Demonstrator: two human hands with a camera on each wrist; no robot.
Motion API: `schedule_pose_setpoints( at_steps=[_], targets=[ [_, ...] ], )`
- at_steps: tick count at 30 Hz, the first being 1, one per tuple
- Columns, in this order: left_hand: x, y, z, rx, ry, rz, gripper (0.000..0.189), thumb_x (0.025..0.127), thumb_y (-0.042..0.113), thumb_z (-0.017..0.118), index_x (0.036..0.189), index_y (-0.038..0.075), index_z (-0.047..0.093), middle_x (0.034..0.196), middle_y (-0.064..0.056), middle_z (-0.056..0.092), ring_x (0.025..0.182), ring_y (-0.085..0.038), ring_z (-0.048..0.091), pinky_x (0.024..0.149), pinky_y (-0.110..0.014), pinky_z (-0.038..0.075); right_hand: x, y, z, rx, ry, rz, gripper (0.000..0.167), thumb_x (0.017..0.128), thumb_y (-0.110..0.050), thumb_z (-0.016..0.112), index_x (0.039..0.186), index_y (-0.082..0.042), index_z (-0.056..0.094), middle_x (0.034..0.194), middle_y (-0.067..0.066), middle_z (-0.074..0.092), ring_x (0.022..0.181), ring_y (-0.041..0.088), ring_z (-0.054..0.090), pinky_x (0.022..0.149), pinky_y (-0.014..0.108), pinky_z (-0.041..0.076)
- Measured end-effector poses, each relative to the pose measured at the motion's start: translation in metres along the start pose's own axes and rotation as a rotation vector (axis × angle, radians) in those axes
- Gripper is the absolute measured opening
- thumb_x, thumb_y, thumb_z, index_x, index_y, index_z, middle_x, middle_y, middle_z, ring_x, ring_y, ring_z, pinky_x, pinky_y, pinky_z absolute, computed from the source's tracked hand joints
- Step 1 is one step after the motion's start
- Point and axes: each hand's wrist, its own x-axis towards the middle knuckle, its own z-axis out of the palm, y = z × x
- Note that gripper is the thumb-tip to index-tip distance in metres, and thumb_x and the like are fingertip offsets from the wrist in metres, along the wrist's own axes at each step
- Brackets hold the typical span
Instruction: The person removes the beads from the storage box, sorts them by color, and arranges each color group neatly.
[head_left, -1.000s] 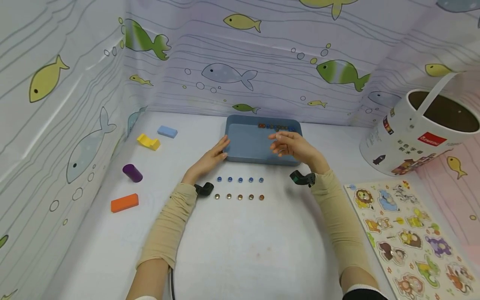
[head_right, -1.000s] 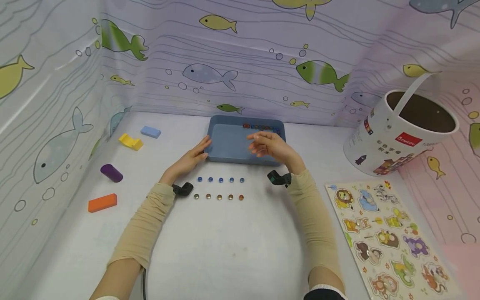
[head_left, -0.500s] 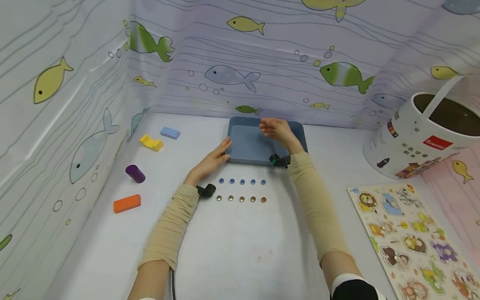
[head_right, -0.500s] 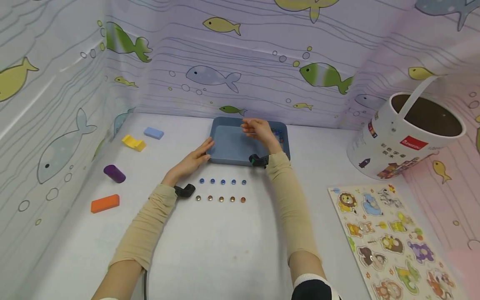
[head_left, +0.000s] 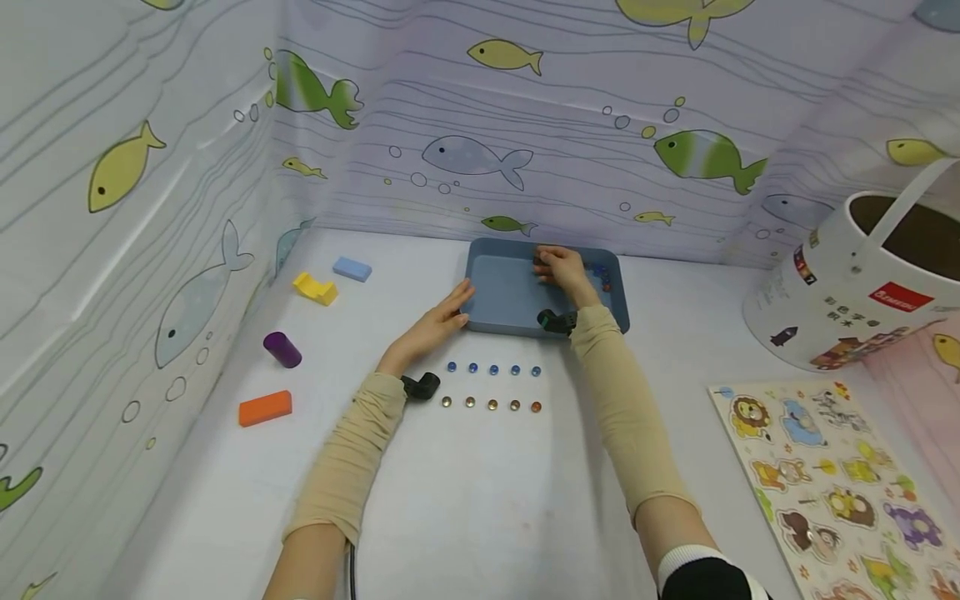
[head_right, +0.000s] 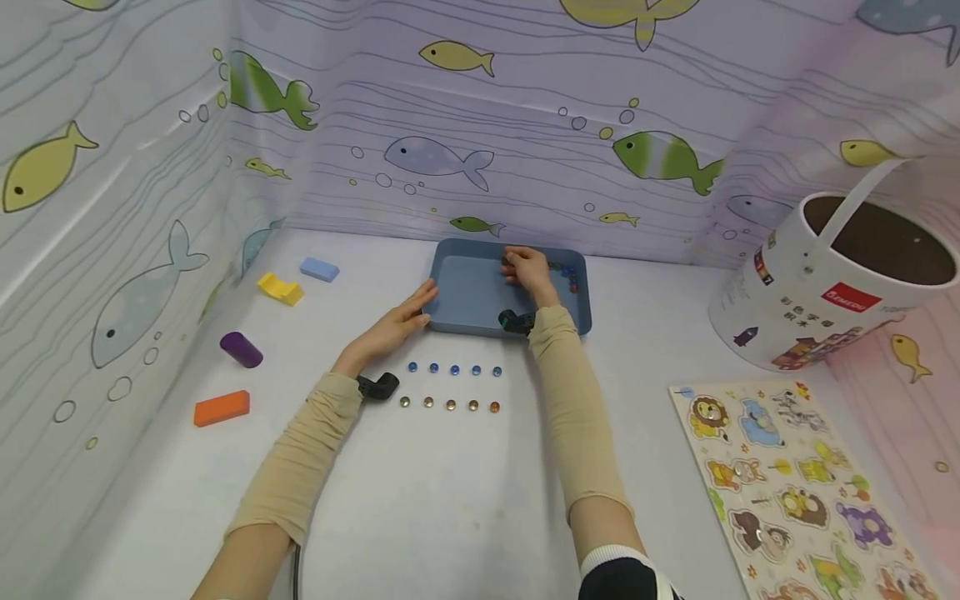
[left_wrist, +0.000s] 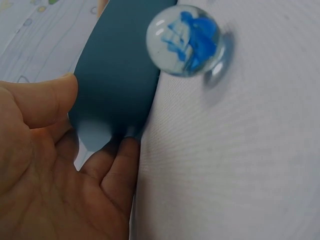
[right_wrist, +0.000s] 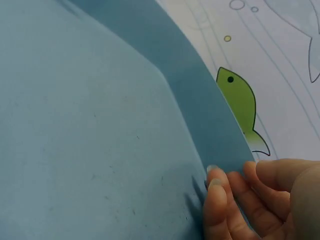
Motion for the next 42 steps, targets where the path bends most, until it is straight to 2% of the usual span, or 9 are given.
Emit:
schedule_pose_setpoints(
  at_steps=[4, 11, 19, 22, 28, 32, 35, 39, 42],
  targets=[
    [0.0, 0.001, 0.001, -0.004, -0.003, 0.001, 0.055, 0.105, 0.018, 0.04, 0.155, 0.007, 0.019, 0.165, -0.005, 0.001, 0.153, -0.027, 0.002, 0.125, -0.047, 0.006, 0.0, 0.002, 0.0, -0.083, -0.006, -0.026, 0.038, 0.103, -0.018, 0.048, 0.14, -0.009, 0.052, 0.14, 0.013, 0.055, 0.092, 0.012, 0.065, 0.071, 0.019, 0.055],
    [0.0, 0.001, 0.001, 0.003, 0.003, 0.003, 0.055, 0.105, 0.016, 0.039, 0.154, 0.006, 0.019, 0.165, -0.007, 0.001, 0.152, -0.029, 0.002, 0.125, -0.048, 0.006, 0.002, 0.004, 0.0, -0.355, 0.024, -0.1, 0.033, 0.099, -0.013, 0.054, 0.131, -0.008, 0.06, 0.122, 0.016, 0.064, 0.084, 0.012, 0.064, 0.066, 0.019, 0.053],
    [-0.007, 0.031, -0.003, -0.008, -0.015, -0.011, 0.054, 0.103, 0.007, 0.04, 0.151, -0.005, 0.019, 0.163, -0.02, 0.003, 0.151, -0.037, 0.003, 0.124, -0.052, 0.007, -0.001, 0.005, -0.002, -0.496, 0.032, -0.149, 0.026, 0.094, -0.011, 0.059, 0.119, -0.007, 0.067, 0.109, 0.015, 0.069, 0.084, 0.017, 0.065, 0.067, 0.024, 0.051],
    [-0.008, 0.028, -0.002, -0.013, -0.012, 0.002, 0.054, 0.104, 0.008, 0.039, 0.152, -0.004, 0.019, 0.163, -0.018, 0.002, 0.151, -0.036, 0.003, 0.124, -0.052, 0.006, -0.002, 0.006, -0.004, -0.474, 0.029, -0.131, 0.026, 0.095, -0.013, 0.06, 0.119, -0.007, 0.067, 0.11, 0.014, 0.069, 0.079, 0.012, 0.064, 0.065, 0.022, 0.05],
    [-0.001, 0.003, 0.001, 0.026, 0.003, 0.003, 0.054, 0.105, 0.016, 0.039, 0.155, 0.007, 0.019, 0.165, -0.006, 0.001, 0.152, -0.03, 0.003, 0.124, -0.05, 0.006, -0.006, 0.005, -0.009, -0.215, -0.015, -0.077, 0.032, 0.097, -0.012, 0.058, 0.127, -0.002, 0.061, 0.108, 0.012, 0.066, 0.076, 0.007, 0.064, 0.066, 0.017, 0.054],
    [-0.001, 0.0, 0.001, 0.021, -0.004, 0.011, 0.055, 0.105, 0.017, 0.04, 0.155, 0.008, 0.019, 0.165, -0.005, 0.001, 0.152, -0.03, 0.003, 0.124, -0.05, 0.006, -0.015, -0.002, -0.012, -0.099, -0.028, -0.063, 0.034, 0.098, -0.012, 0.057, 0.13, -0.001, 0.058, 0.117, 0.015, 0.064, 0.083, 0.008, 0.064, 0.076, 0.02, 0.057],
    [-0.001, 0.0, 0.0, 0.02, -0.006, 0.005, 0.055, 0.105, 0.019, 0.04, 0.155, 0.009, 0.019, 0.165, -0.004, 0.0, 0.152, -0.029, 0.002, 0.124, -0.05, 0.005, -0.025, -0.007, -0.015, -0.078, -0.056, -0.076, 0.036, 0.098, -0.013, 0.056, 0.132, -0.001, 0.057, 0.126, 0.02, 0.06, 0.088, 0.009, 0.065, 0.088, 0.026, 0.057],
    [-0.001, 0.0, 0.0, 0.017, -0.005, 0.005, 0.055, 0.105, 0.019, 0.039, 0.155, 0.008, 0.018, 0.165, -0.004, 0.0, 0.152, -0.028, 0.001, 0.125, -0.049, 0.005, -0.042, -0.012, -0.019, -0.083, -0.106, -0.119, 0.037, 0.099, -0.011, 0.055, 0.134, 0.001, 0.054, 0.134, 0.023, 0.055, 0.101, 0.017, 0.066, 0.096, 0.031, 0.054],
    [-0.004, 0.012, -0.001, 0.004, -0.014, -0.004, 0.055, 0.105, 0.016, 0.039, 0.154, 0.004, 0.018, 0.165, -0.007, 0.0, 0.152, -0.03, 0.001, 0.124, -0.05, 0.004, -0.057, -0.015, -0.023, -0.075, -0.154, -0.14, 0.039, 0.098, -0.009, 0.055, 0.135, 0.004, 0.052, 0.14, 0.024, 0.05, 0.118, 0.032, 0.06, 0.102, 0.037, 0.051]
  ],
)
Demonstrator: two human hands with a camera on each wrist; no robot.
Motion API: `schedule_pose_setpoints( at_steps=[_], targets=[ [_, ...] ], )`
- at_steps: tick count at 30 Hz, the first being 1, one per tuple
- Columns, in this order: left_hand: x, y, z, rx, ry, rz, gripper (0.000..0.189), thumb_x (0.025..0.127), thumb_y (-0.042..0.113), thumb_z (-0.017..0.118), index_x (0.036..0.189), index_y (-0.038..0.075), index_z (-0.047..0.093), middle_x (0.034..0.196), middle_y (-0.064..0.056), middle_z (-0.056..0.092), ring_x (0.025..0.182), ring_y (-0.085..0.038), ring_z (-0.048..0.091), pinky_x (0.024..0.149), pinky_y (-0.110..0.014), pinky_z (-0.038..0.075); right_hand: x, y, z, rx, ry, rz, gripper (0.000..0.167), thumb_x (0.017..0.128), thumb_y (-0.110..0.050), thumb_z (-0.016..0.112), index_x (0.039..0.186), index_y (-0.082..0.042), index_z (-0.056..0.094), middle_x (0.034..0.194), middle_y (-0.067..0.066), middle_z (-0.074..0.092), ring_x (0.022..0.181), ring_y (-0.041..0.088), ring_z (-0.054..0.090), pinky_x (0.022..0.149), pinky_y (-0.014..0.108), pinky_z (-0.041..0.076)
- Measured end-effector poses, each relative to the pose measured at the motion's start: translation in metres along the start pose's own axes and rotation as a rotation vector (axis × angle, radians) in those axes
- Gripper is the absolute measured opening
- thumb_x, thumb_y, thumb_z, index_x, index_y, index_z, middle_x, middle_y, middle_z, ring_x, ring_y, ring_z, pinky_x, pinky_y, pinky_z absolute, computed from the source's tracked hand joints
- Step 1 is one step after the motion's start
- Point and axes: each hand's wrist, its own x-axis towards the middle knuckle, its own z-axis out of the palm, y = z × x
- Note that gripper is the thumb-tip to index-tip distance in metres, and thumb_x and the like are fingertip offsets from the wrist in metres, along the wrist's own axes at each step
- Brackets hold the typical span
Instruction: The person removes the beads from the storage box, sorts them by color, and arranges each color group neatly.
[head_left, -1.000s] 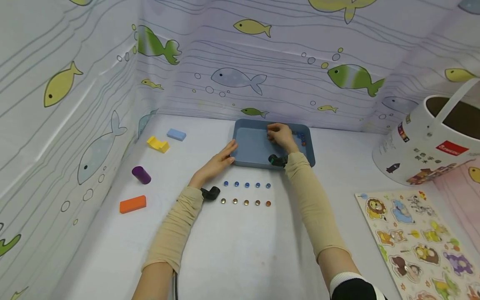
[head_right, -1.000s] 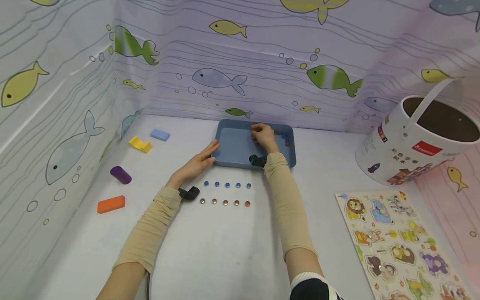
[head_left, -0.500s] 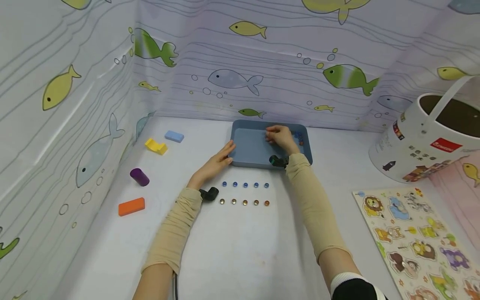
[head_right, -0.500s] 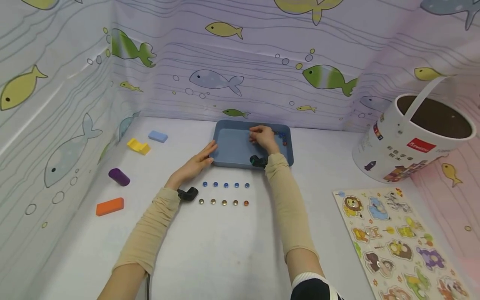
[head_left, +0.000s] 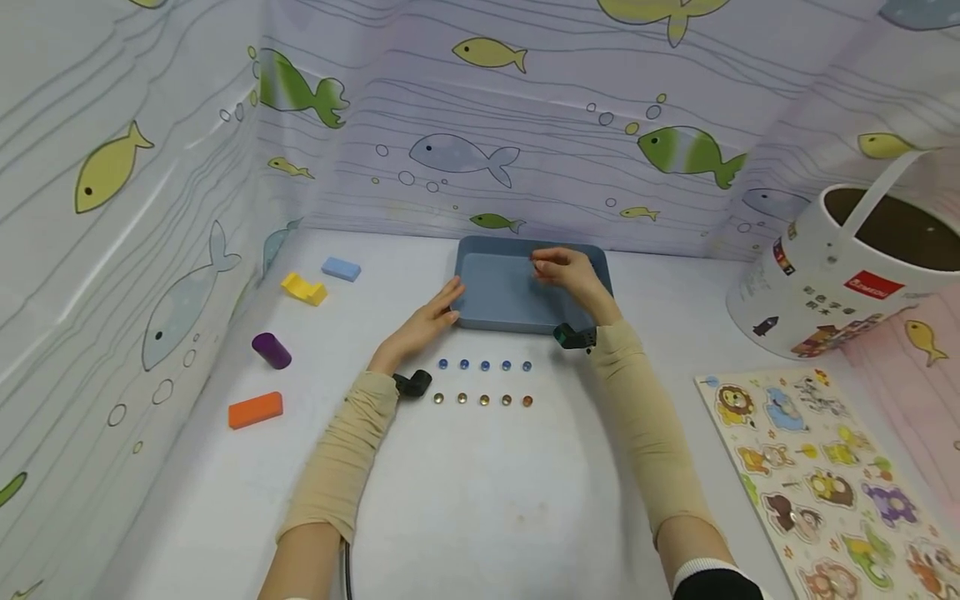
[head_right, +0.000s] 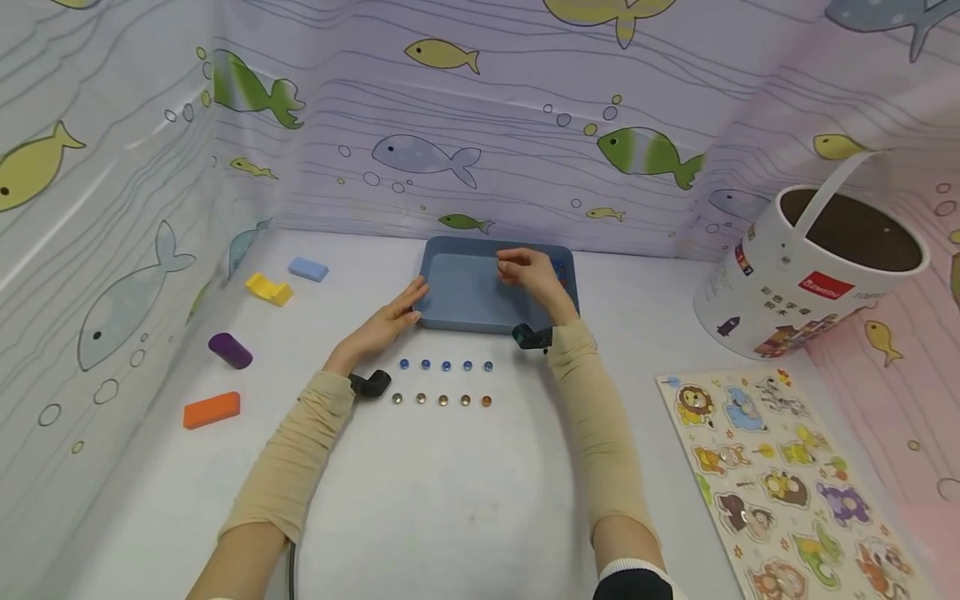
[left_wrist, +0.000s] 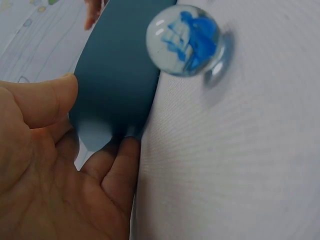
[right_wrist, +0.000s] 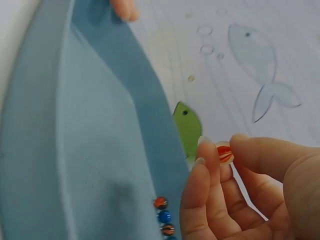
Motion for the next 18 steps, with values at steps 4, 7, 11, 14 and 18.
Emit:
schedule_pose_setpoints(
  at_steps=[4, 7, 11, 14, 18],
  targets=[
    [0.0, 0.0, 0.0, 0.008, 0.0, -0.011, 0.055, 0.105, 0.016, 0.038, 0.154, 0.005, 0.018, 0.165, -0.006, 0.0, 0.152, -0.03, 0.001, 0.124, -0.05, 0.004, -0.018, 0.0, -0.004, -0.015, -0.039, -0.021, 0.043, 0.097, -0.009, 0.057, 0.137, 0.005, 0.048, 0.141, 0.025, 0.049, 0.116, 0.029, 0.061, 0.105, 0.039, 0.048],
    [0.004, -0.011, 0.001, 0.026, 0.014, -0.01, 0.055, 0.105, 0.021, 0.039, 0.155, 0.01, 0.018, 0.165, -0.001, 0.0, 0.153, -0.026, 0.001, 0.125, -0.047, 0.005, -0.032, 0.003, -0.007, -0.039, -0.054, -0.039, 0.044, 0.097, -0.009, 0.057, 0.137, 0.006, 0.047, 0.137, 0.024, 0.052, 0.104, 0.014, 0.065, 0.103, 0.036, 0.05],
    [0.004, -0.011, 0.002, 0.02, 0.02, -0.012, 0.055, 0.105, 0.02, 0.039, 0.155, 0.01, 0.019, 0.165, -0.001, 0.0, 0.153, -0.026, 0.002, 0.125, -0.046, 0.006, -0.055, 0.007, -0.01, -0.037, -0.083, -0.05, 0.043, 0.097, -0.009, 0.057, 0.136, 0.008, 0.047, 0.132, 0.021, 0.055, 0.103, 0.014, 0.066, 0.104, 0.038, 0.05],
    [0.005, -0.012, 0.002, 0.012, 0.017, -0.001, 0.055, 0.105, 0.019, 0.039, 0.155, 0.008, 0.019, 0.165, -0.002, 0.001, 0.153, -0.027, 0.002, 0.125, -0.047, 0.006, -0.075, 0.012, -0.011, -0.049, -0.108, -0.055, 0.042, 0.097, -0.008, 0.057, 0.134, 0.01, 0.047, 0.13, 0.022, 0.057, 0.1, 0.012, 0.067, 0.102, 0.037, 0.051],
    [0.005, -0.012, 0.002, 0.015, 0.008, 0.002, 0.056, 0.105, 0.021, 0.039, 0.155, 0.009, 0.018, 0.165, -0.003, 0.0, 0.153, -0.027, 0.002, 0.125, -0.047, 0.007, -0.103, 0.024, -0.011, -0.119, -0.169, -0.034, 0.04, 0.096, -0.007, 0.058, 0.132, 0.009, 0.051, 0.13, 0.025, 0.057, 0.093, 0.007, 0.067, 0.091, 0.033, 0.057]
  ],
)
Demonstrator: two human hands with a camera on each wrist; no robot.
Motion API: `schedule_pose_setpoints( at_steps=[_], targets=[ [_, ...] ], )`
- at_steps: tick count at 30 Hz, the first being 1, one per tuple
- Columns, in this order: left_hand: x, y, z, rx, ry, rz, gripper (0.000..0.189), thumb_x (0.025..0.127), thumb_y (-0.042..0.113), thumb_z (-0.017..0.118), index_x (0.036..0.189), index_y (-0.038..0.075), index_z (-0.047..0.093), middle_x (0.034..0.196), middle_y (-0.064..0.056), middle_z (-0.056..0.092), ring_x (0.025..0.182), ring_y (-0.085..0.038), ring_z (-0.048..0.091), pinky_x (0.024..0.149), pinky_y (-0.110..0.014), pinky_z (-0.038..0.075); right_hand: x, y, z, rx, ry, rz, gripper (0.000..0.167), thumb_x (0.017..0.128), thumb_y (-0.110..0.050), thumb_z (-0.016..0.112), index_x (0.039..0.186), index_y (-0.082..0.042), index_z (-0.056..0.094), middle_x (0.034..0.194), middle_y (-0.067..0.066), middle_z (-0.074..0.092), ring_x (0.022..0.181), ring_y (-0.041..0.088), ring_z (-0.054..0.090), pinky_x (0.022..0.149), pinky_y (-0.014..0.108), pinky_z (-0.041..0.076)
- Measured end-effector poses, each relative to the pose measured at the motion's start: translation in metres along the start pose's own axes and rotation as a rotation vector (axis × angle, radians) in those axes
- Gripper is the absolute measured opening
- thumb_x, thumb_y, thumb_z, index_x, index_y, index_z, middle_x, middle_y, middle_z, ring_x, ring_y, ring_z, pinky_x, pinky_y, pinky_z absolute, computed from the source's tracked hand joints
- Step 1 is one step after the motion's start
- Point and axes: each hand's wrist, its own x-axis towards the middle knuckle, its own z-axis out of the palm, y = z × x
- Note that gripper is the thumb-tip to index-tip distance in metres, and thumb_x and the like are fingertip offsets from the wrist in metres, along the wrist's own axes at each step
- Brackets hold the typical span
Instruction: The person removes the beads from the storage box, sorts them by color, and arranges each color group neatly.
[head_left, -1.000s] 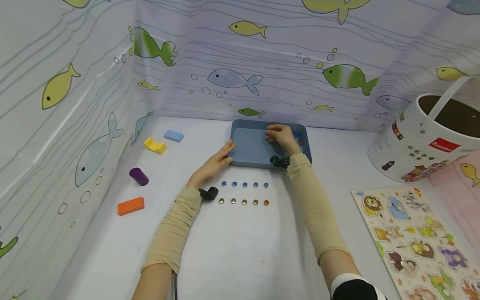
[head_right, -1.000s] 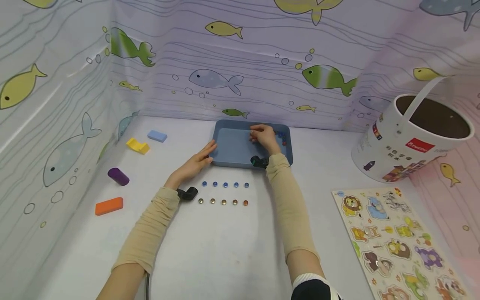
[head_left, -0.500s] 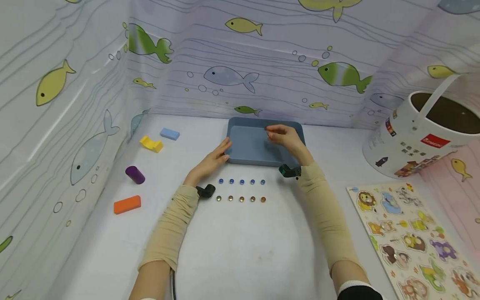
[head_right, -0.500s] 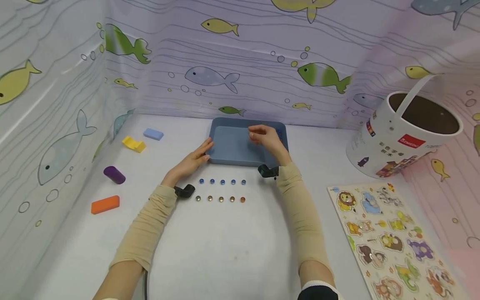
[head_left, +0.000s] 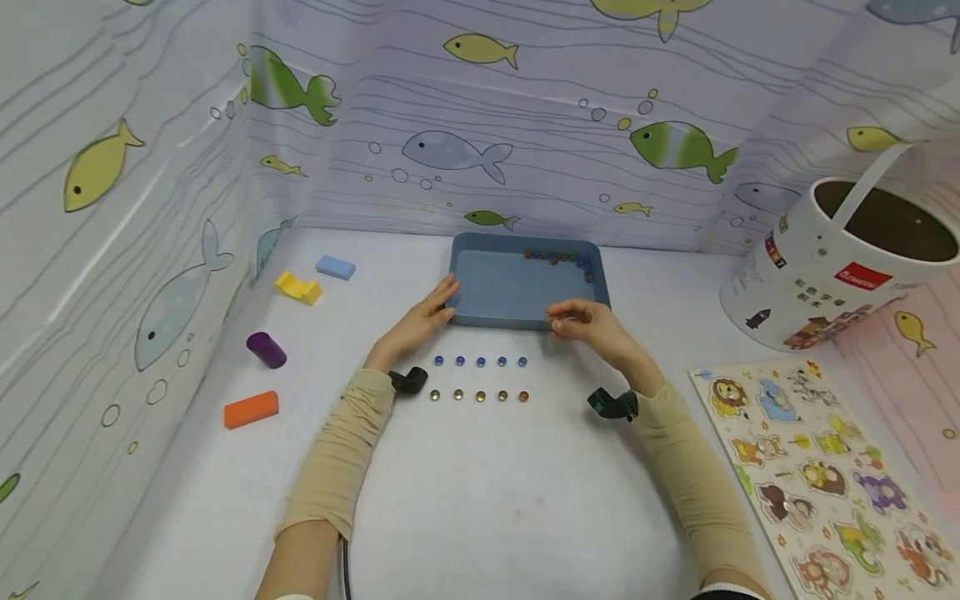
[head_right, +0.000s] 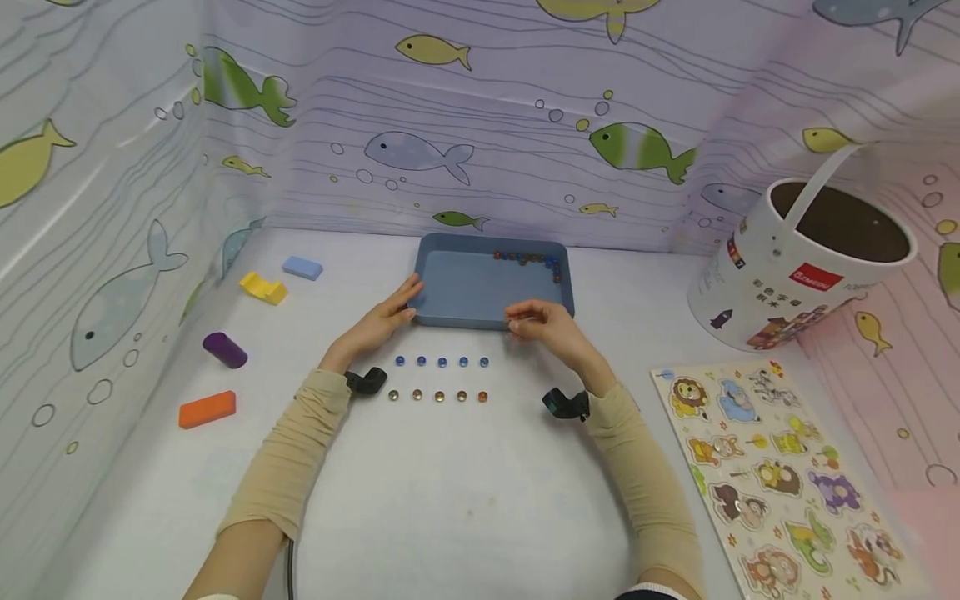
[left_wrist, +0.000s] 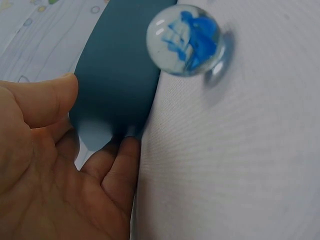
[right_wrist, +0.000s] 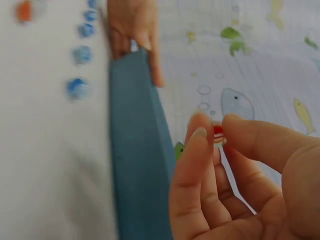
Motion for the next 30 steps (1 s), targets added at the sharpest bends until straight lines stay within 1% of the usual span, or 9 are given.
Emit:
schedule_pose_setpoints(
  at_steps=[3, 6, 11, 14, 18, 21, 25, 30],
  targets=[
    [-0.001, 0.0, -0.002, 0.0, -0.001, -0.003, 0.056, 0.105, 0.021, 0.039, 0.155, 0.01, 0.017, 0.165, -0.002, 0.0, 0.153, -0.026, 0.002, 0.125, -0.046, 0.008, -0.015, 0.012, 0.005, -0.049, -0.059, 0.016, 0.037, 0.095, -0.008, 0.059, 0.129, 0.007, 0.054, 0.126, 0.026, 0.059, 0.087, 0.009, 0.068, 0.079, 0.03, 0.059],
    [-0.001, 0.001, -0.003, -0.012, -0.003, 0.01, 0.056, 0.105, 0.019, 0.04, 0.155, 0.007, 0.017, 0.165, -0.003, 0.0, 0.153, -0.027, 0.002, 0.125, -0.046, 0.01, -0.026, 0.023, 0.012, -0.054, -0.111, 0.017, 0.036, 0.094, -0.007, 0.06, 0.127, 0.007, 0.056, 0.121, 0.027, 0.06, 0.081, 0.011, 0.068, 0.068, 0.029, 0.057],
    [-0.001, 0.001, -0.002, -0.033, -0.01, 0.028, 0.056, 0.105, 0.016, 0.039, 0.155, 0.004, 0.017, 0.165, -0.006, -0.001, 0.153, -0.028, 0.001, 0.125, -0.045, 0.011, -0.038, 0.036, 0.024, -0.043, -0.186, 0.053, 0.033, 0.091, -0.003, 0.061, 0.123, 0.004, 0.059, 0.115, 0.024, 0.062, 0.075, 0.011, 0.069, 0.059, 0.024, 0.053],
    [0.0, 0.001, -0.001, -0.029, -0.011, 0.021, 0.056, 0.105, 0.016, 0.039, 0.155, 0.005, 0.017, 0.165, -0.006, -0.001, 0.153, -0.028, 0.001, 0.125, -0.046, 0.011, -0.043, 0.042, 0.03, -0.073, -0.224, 0.055, 0.031, 0.091, -0.004, 0.062, 0.121, 0.003, 0.06, 0.112, 0.023, 0.063, 0.073, 0.011, 0.069, 0.054, 0.023, 0.051],
    [0.0, 0.0, 0.0, -0.036, -0.008, 0.01, 0.056, 0.105, 0.017, 0.039, 0.155, 0.006, 0.017, 0.165, -0.004, -0.001, 0.153, -0.028, 0.001, 0.125, -0.045, 0.009, -0.046, 0.044, 0.035, -0.101, -0.227, 0.047, 0.029, 0.09, -0.007, 0.065, 0.119, -0.001, 0.062, 0.109, 0.019, 0.062, 0.066, 0.011, 0.066, 0.046, 0.02, 0.043],
    [0.001, 0.0, 0.0, -0.041, -0.01, 0.015, 0.056, 0.105, 0.018, 0.04, 0.155, 0.006, 0.017, 0.165, -0.005, -0.001, 0.153, -0.027, 0.001, 0.125, -0.045, 0.01, -0.046, 0.045, 0.036, -0.101, -0.229, 0.051, 0.03, 0.09, -0.006, 0.066, 0.119, -0.001, 0.062, 0.108, 0.017, 0.061, 0.064, 0.012, 0.065, 0.044, 0.019, 0.039],
    [0.0, 0.001, 0.0, -0.022, -0.008, 0.025, 0.056, 0.105, 0.017, 0.04, 0.155, 0.006, 0.017, 0.165, -0.006, 0.0, 0.153, -0.028, 0.002, 0.125, -0.045, 0.01, -0.045, 0.046, 0.037, -0.099, -0.239, 0.045, 0.03, 0.089, -0.003, 0.066, 0.119, -0.002, 0.062, 0.107, 0.017, 0.061, 0.065, 0.013, 0.066, 0.044, 0.018, 0.04],
    [-0.001, 0.001, 0.0, -0.019, -0.007, 0.026, 0.056, 0.105, 0.018, 0.04, 0.155, 0.006, 0.017, 0.165, -0.006, 0.0, 0.153, -0.028, 0.002, 0.125, -0.045, 0.01, -0.045, 0.046, 0.038, -0.097, -0.24, 0.04, 0.03, 0.089, -0.003, 0.066, 0.119, -0.004, 0.062, 0.106, 0.015, 0.061, 0.064, 0.013, 0.066, 0.041, 0.017, 0.035]
  ],
)
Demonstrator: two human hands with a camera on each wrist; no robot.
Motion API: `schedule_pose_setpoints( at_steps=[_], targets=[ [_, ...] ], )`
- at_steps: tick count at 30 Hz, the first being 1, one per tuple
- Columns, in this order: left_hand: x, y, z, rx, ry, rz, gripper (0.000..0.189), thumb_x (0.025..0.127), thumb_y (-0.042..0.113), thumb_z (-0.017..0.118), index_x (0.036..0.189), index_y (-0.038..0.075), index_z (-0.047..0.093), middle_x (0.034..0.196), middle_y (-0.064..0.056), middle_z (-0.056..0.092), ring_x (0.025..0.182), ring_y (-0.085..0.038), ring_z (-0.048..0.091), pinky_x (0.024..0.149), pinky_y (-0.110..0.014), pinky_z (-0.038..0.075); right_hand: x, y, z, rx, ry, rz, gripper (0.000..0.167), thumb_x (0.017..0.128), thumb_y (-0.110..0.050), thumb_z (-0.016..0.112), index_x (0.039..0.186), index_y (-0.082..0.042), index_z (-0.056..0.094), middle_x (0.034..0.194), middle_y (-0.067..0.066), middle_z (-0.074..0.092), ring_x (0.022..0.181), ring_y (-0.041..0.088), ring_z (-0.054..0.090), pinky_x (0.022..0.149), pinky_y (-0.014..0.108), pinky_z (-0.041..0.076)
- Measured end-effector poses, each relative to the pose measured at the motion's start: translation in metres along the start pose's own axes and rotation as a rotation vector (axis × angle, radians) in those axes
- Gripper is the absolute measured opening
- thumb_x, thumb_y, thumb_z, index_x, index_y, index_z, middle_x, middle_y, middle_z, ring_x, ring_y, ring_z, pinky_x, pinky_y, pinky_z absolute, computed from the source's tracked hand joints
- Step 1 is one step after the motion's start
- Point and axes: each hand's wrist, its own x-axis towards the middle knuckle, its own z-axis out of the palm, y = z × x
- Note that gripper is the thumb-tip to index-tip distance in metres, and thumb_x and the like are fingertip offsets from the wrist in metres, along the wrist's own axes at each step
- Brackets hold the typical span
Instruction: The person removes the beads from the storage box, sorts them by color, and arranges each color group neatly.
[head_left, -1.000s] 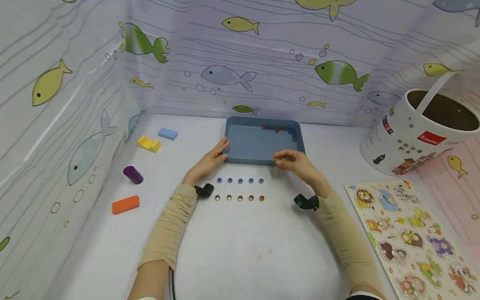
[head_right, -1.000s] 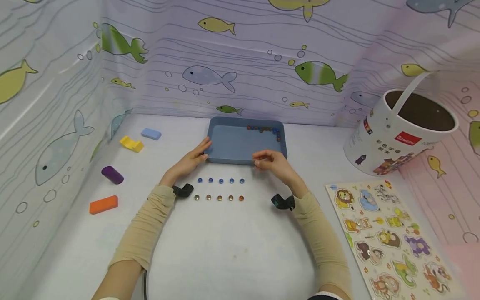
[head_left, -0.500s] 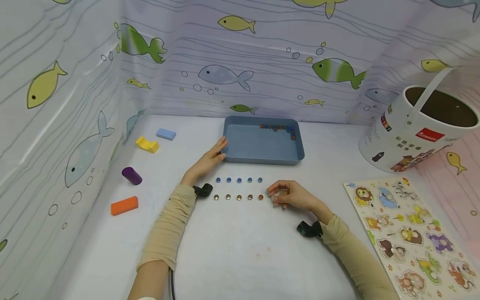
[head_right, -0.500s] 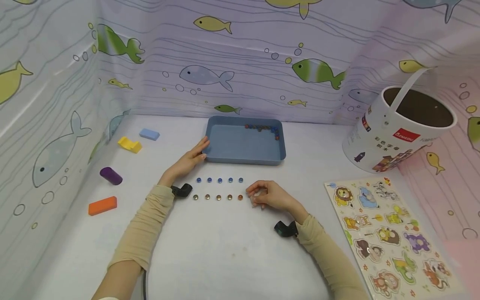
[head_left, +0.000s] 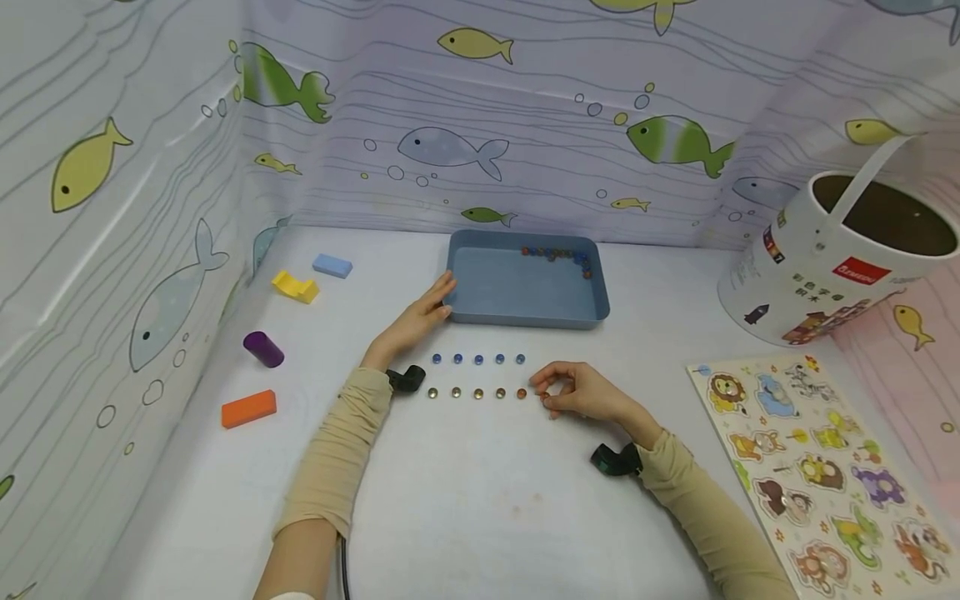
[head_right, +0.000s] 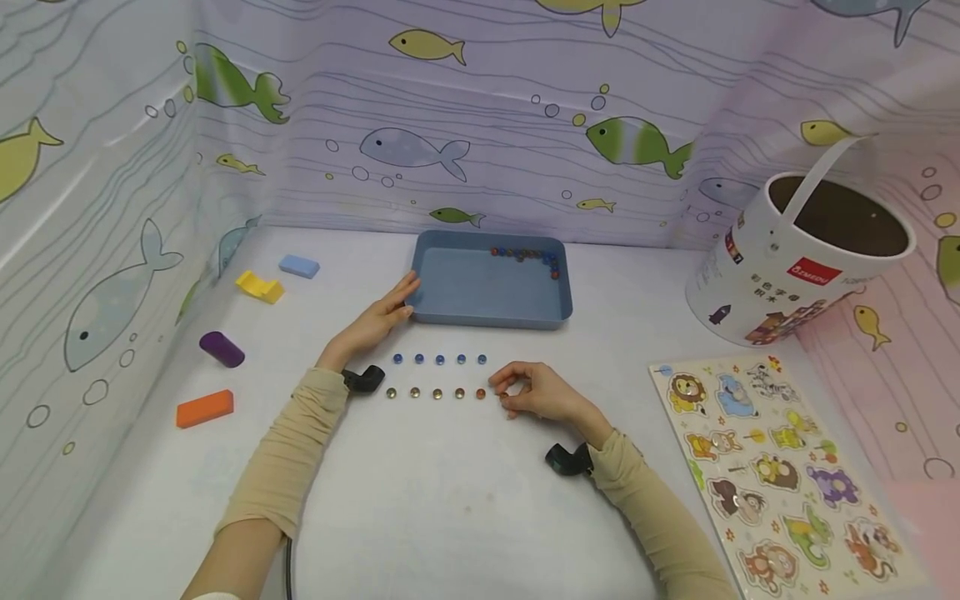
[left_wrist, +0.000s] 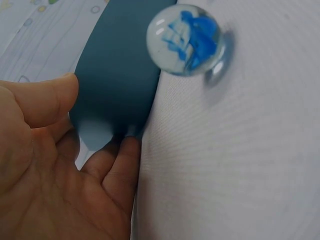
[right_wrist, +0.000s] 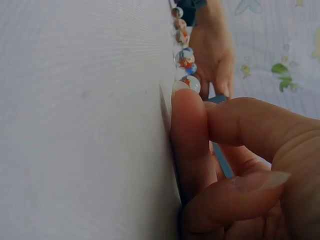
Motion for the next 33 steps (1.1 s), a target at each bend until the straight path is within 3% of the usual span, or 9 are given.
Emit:
schedule_pose_setpoints(
  at_steps=[12, 16, 20, 22, 25, 28, 31, 33],
  targets=[
    [0.0, -0.002, -0.002, -0.008, 0.007, -0.013, 0.055, 0.105, 0.017, 0.04, 0.155, 0.005, 0.018, 0.165, -0.006, 0.0, 0.153, -0.028, 0.001, 0.125, -0.045, 0.01, 0.002, -0.002, -0.006, -0.003, -0.006, -0.009, 0.034, 0.091, -0.005, 0.063, 0.125, -0.004, 0.059, 0.111, 0.016, 0.061, 0.065, 0.013, 0.068, 0.044, 0.018, 0.041],
    [-0.005, 0.014, -0.005, -0.031, -0.008, -0.025, 0.055, 0.105, 0.013, 0.039, 0.153, 0.0, 0.017, 0.165, -0.011, -0.001, 0.152, -0.032, 0.0, 0.124, -0.048, 0.008, 0.002, -0.012, -0.02, -0.026, 0.037, -0.01, 0.033, 0.096, -0.008, 0.057, 0.129, -0.003, 0.057, 0.113, 0.021, 0.061, 0.066, 0.018, 0.068, 0.042, 0.021, 0.038],
    [-0.006, 0.015, -0.007, -0.02, -0.011, -0.032, 0.055, 0.105, 0.014, 0.039, 0.154, 0.001, 0.017, 0.165, -0.01, -0.001, 0.152, -0.031, 0.001, 0.124, -0.048, 0.008, 0.007, -0.032, -0.043, -0.037, 0.063, -0.06, 0.036, 0.098, -0.009, 0.054, 0.131, 0.004, 0.053, 0.116, 0.03, 0.059, 0.07, 0.021, 0.069, 0.047, 0.027, 0.045],
    [-0.003, 0.005, -0.006, -0.009, -0.002, -0.024, 0.055, 0.105, 0.017, 0.039, 0.155, 0.006, 0.017, 0.165, -0.006, -0.001, 0.153, -0.028, 0.0, 0.125, -0.047, 0.008, 0.013, -0.042, -0.057, -0.041, 0.074, -0.086, 0.038, 0.099, -0.011, 0.053, 0.132, 0.007, 0.051, 0.118, 0.031, 0.059, 0.075, 0.019, 0.068, 0.054, 0.032, 0.052],
    [-0.001, -0.001, -0.004, -0.006, 0.001, -0.019, 0.056, 0.105, 0.018, 0.039, 0.155, 0.007, 0.017, 0.165, -0.004, -0.001, 0.153, -0.027, 0.0, 0.125, -0.046, 0.007, 0.025, -0.056, -0.078, -0.027, 0.098, -0.115, 0.041, 0.1, -0.015, 0.052, 0.135, 0.005, 0.049, 0.121, 0.023, 0.062, 0.086, 0.014, 0.068, 0.071, 0.039, 0.057],
    [0.0, -0.002, -0.003, -0.006, -0.002, -0.016, 0.056, 0.105, 0.018, 0.039, 0.155, 0.007, 0.016, 0.165, -0.004, -0.002, 0.153, -0.028, -0.001, 0.125, -0.047, 0.006, 0.041, -0.066, -0.096, 0.021, 0.125, -0.144, 0.04, 0.1, -0.018, 0.052, 0.136, 0.002, 0.049, 0.119, 0.007, 0.064, 0.097, 0.01, 0.066, 0.085, 0.039, 0.056],
    [0.001, -0.002, -0.001, -0.002, -0.005, -0.017, 0.056, 0.105, 0.018, 0.039, 0.155, 0.007, 0.016, 0.165, -0.004, -0.002, 0.153, -0.028, -0.001, 0.125, -0.047, 0.005, 0.06, -0.073, -0.109, 0.102, 0.167, -0.156, 0.039, 0.101, -0.019, 0.051, 0.135, -0.001, 0.05, 0.115, -0.006, 0.064, 0.102, 0.009, 0.064, 0.092, 0.034, 0.053],
    [0.001, -0.002, 0.0, 0.002, -0.002, -0.018, 0.056, 0.105, 0.018, 0.039, 0.155, 0.008, 0.017, 0.165, -0.004, -0.001, 0.153, -0.028, 0.0, 0.125, -0.048, 0.005, 0.073, -0.077, -0.114, 0.156, 0.196, -0.162, 0.039, 0.102, -0.021, 0.05, 0.136, -0.002, 0.049, 0.116, -0.008, 0.064, 0.105, 0.009, 0.064, 0.095, 0.032, 0.052]
  ],
)
